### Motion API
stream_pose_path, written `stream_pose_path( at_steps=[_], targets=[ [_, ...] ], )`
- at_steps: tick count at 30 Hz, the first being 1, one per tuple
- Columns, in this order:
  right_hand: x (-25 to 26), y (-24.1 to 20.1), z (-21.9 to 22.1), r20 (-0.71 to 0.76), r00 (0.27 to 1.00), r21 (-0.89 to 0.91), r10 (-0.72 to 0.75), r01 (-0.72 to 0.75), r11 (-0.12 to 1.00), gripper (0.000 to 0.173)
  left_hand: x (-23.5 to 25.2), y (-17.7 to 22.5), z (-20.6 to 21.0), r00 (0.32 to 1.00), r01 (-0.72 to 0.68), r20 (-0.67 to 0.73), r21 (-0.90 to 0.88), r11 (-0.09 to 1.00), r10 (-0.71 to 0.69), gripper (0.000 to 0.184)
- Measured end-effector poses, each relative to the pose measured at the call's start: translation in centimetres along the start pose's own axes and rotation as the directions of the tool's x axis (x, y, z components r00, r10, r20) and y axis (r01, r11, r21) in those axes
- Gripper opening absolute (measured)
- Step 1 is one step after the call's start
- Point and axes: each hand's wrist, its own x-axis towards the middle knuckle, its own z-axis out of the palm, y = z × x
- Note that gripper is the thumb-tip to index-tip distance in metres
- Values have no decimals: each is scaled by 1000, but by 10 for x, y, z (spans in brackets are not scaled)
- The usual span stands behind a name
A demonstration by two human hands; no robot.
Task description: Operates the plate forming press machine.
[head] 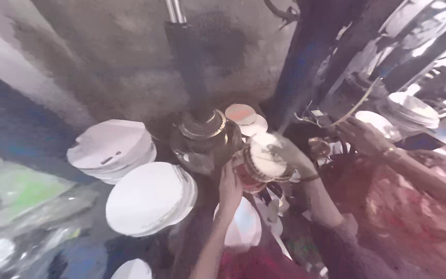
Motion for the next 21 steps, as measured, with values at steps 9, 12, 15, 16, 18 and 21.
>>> stream_pose_path(
  at_steps=[9, 12, 15, 16, 18, 21],
  targets=[
    [21, 27, 70, 9, 973, -152, -230, 228, 962, 50, 18, -2, 18, 989, 146, 39, -247, 958, -141, 70],
    [14, 46, 74, -195, 943, -15, -268, 270, 963, 54, 21, -7, 24, 994, 107, 49, -263, 959, -98, 81],
    [-21, 43, 56, -367, 830, -194, -420, 374, 907, 42, 19, -14, 25, 1000, 23, -4, -338, 941, -26, 82],
    [-38, 42, 49, -348, 808, -333, -475, 367, 869, 41, 18, -16, 26, 1000, 17, -15, -350, 936, -23, 82],
    [-74, 32, 43, -175, 895, -528, -411, 267, 806, 42, 17, -16, 29, 999, 39, -19, -367, 929, -49, 79],
    [-99, 19, 53, 9, 990, -636, -143, 116, 763, 62, 15, -6, 38, 998, 38, -36, -384, 923, -56, 75]
  ],
)
